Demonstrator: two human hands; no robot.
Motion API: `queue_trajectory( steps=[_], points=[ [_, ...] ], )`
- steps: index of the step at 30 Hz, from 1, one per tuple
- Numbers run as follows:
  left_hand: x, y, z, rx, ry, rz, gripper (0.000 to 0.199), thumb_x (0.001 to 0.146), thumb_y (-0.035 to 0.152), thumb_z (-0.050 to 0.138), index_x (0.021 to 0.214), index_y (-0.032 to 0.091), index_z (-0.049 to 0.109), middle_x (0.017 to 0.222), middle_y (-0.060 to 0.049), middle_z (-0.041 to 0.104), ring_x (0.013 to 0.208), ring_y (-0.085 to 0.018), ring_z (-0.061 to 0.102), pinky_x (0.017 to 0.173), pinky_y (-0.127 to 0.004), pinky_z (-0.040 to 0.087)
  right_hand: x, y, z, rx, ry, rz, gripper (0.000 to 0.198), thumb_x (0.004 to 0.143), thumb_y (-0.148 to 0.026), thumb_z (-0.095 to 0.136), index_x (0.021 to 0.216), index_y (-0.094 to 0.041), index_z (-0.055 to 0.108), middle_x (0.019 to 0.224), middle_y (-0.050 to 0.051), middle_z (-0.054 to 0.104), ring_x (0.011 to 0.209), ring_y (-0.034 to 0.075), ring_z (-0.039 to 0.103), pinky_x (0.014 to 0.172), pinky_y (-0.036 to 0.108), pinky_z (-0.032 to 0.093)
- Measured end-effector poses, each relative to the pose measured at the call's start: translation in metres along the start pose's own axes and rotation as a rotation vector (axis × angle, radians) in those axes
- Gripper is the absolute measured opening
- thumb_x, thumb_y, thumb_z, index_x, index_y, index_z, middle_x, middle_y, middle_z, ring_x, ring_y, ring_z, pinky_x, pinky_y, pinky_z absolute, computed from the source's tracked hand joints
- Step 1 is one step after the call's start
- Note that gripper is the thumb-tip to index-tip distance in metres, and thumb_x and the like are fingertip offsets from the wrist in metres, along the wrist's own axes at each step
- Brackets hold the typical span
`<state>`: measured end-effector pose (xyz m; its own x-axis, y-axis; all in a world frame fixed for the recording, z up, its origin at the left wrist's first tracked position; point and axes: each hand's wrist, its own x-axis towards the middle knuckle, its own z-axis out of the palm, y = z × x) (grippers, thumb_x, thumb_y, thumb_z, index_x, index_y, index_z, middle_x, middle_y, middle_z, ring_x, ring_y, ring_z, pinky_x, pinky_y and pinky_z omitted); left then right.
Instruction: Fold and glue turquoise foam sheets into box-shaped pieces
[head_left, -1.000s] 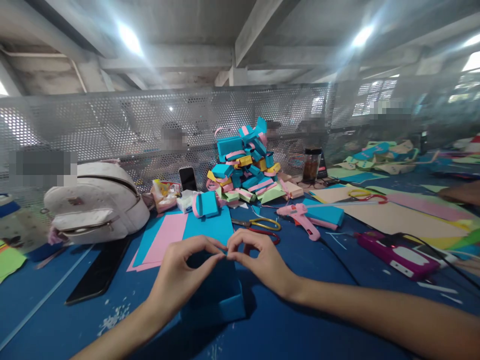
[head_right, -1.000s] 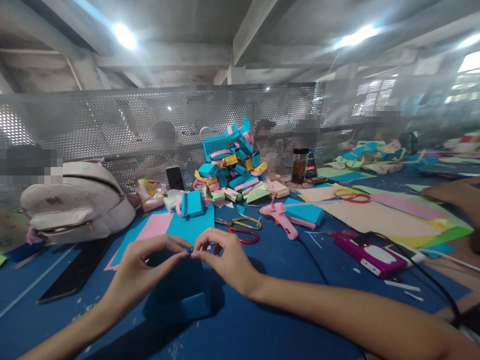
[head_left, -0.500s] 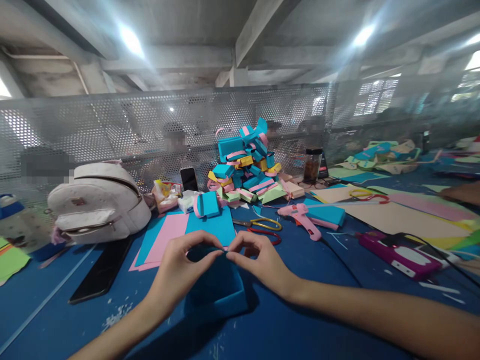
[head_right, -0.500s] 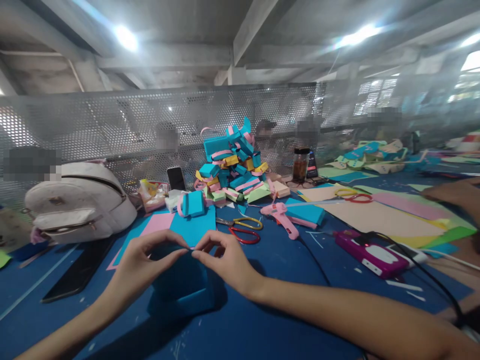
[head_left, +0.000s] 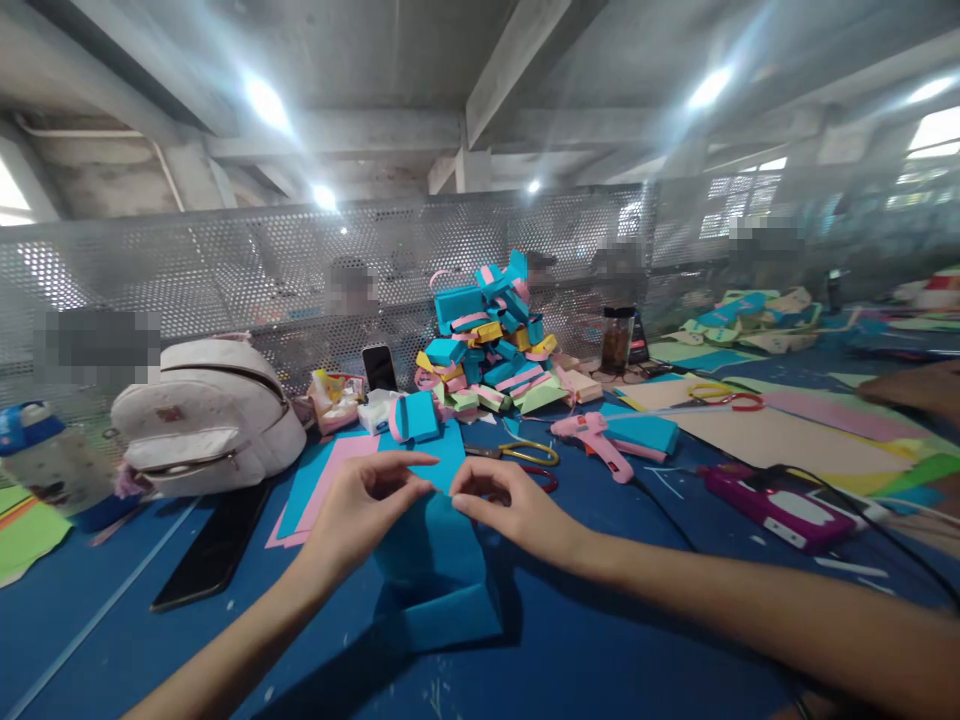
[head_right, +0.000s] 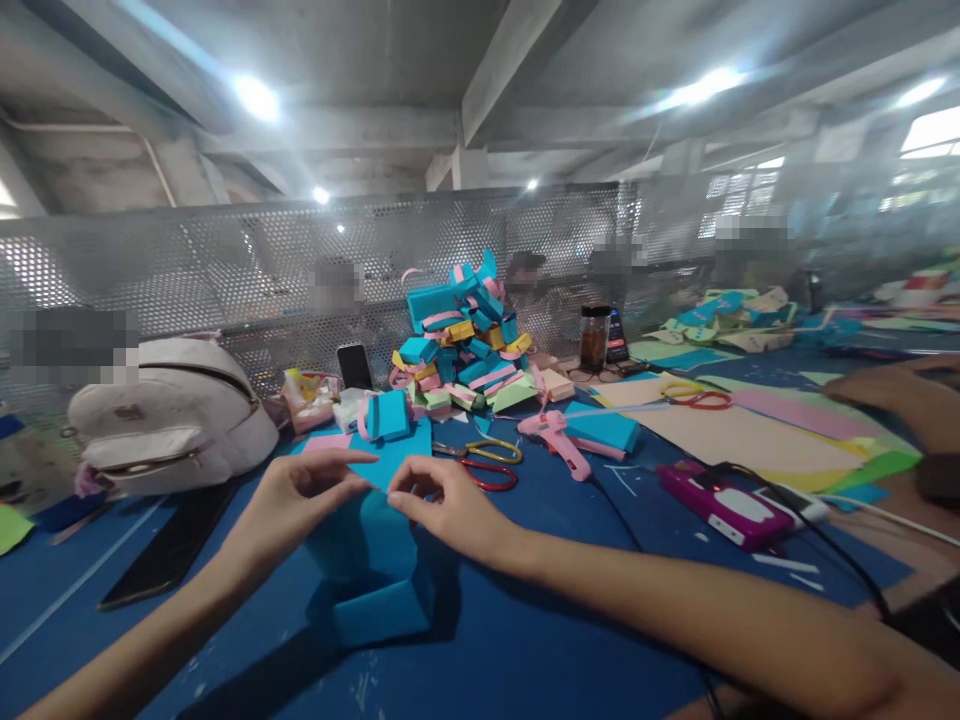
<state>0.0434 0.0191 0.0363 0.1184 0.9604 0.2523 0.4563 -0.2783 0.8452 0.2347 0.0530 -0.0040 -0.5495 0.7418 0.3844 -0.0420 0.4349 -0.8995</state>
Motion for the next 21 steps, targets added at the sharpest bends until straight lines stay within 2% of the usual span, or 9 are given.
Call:
queue_trajectory(
  steps=[3, 6, 10, 11, 13, 16, 18, 21],
  points=[
    [0.0, 0.0, 0.005, 0.041, 0.032, 0.054, 0.028, 0.076, 0.03, 0.067, 0.099, 0.014, 0.073, 0.068, -0.002, 0.069, 0.06, -0.013, 0.057, 0.054, -0.021, 0.039, 0.003, -0.001, 0.001, 0.001, -0.002, -0.012, 0.016, 0.085, -0.031, 0.061, 0.08, -0.015, 0.06, 0.071, -0.002, 0.052, 0.062, 0.011, 0.047, 0.058, 0.024, 0.038],
    [-0.002, 0.004, 0.006, 0.036, 0.03, 0.114, 0.033, 0.078, 0.031, 0.066, 0.107, 0.015, 0.069, 0.072, -0.002, 0.069, 0.066, -0.014, 0.058, 0.06, -0.022, 0.041, 0.004, -0.006, 0.0, -0.026, 0.015, -0.067, 0.018, 0.085, -0.031, 0.062, 0.077, -0.015, 0.057, 0.07, -0.002, 0.051, 0.063, 0.011, 0.046, 0.058, 0.024, 0.036],
    [-0.009, 0.003, -0.004, -0.002, -0.045, 0.055, 0.044, 0.081, 0.041, 0.061, 0.119, 0.017, 0.06, 0.076, -0.002, 0.063, 0.069, -0.015, 0.054, 0.058, -0.022, 0.04, -0.002, -0.013, -0.006, -0.091, 0.066, -0.101, 0.019, 0.087, -0.031, 0.06, 0.076, -0.016, 0.056, 0.069, -0.002, 0.05, 0.062, 0.012, 0.044, 0.056, 0.024, 0.034],
    [-0.011, 0.0, -0.007, -0.008, -0.07, 0.02, 0.042, 0.083, 0.045, 0.058, 0.115, 0.018, 0.061, 0.075, -0.001, 0.061, 0.069, -0.016, 0.053, 0.057, -0.022, 0.039, -0.005, -0.015, -0.007, -0.1, 0.082, -0.104, 0.019, 0.088, -0.031, 0.06, 0.077, -0.016, 0.056, 0.068, -0.002, 0.049, 0.062, 0.012, 0.044, 0.056, 0.024, 0.034],
    [-0.017, -0.007, -0.012, -0.038, -0.139, -0.042, 0.037, 0.085, 0.051, 0.05, 0.095, 0.017, 0.063, 0.07, 0.0, 0.053, 0.067, -0.015, 0.048, 0.057, -0.023, 0.039, -0.012, -0.016, -0.008, -0.105, 0.104, -0.1, 0.019, 0.089, -0.032, 0.059, 0.078, -0.016, 0.056, 0.069, -0.002, 0.05, 0.064, 0.012, 0.045, 0.058, 0.023, 0.035],
    [-0.025, -0.019, -0.014, -0.067, -0.24, -0.063, 0.044, 0.084, 0.055, 0.05, 0.061, 0.018, 0.046, 0.059, 0.005, 0.034, 0.056, -0.011, 0.034, 0.054, -0.023, 0.033, -0.02, -0.014, -0.006, -0.085, 0.091, -0.066, 0.017, 0.089, -0.031, 0.059, 0.081, -0.016, 0.058, 0.074, -0.001, 0.052, 0.068, 0.012, 0.047, 0.061, 0.023, 0.036],
    [-0.029, -0.024, -0.012, -0.051, -0.258, -0.052, 0.049, 0.083, 0.056, 0.051, 0.056, 0.02, 0.034, 0.057, 0.006, 0.024, 0.053, -0.01, 0.024, 0.051, -0.023, 0.025, -0.021, -0.012, -0.002, -0.055, 0.056, -0.04, 0.018, 0.088, -0.032, 0.06, 0.082, -0.015, 0.06, 0.076, -0.001, 0.054, 0.07, 0.012, 0.049, 0.063, 0.023, 0.037],
    [-0.03, -0.029, -0.008, -0.025, -0.249, -0.039, 0.05, 0.085, 0.056, 0.05, 0.057, 0.02, 0.029, 0.058, 0.006, 0.02, 0.054, -0.01, 0.018, 0.049, -0.024, 0.017, -0.017, -0.008, 0.002, 0.002, 0.014, 0.006, 0.024, 0.084, -0.038, 0.065, 0.082, -0.015, 0.061, 0.074, -0.001, 0.056, 0.069, 0.012, 0.049, 0.062, 0.023, 0.036]
  ],
)
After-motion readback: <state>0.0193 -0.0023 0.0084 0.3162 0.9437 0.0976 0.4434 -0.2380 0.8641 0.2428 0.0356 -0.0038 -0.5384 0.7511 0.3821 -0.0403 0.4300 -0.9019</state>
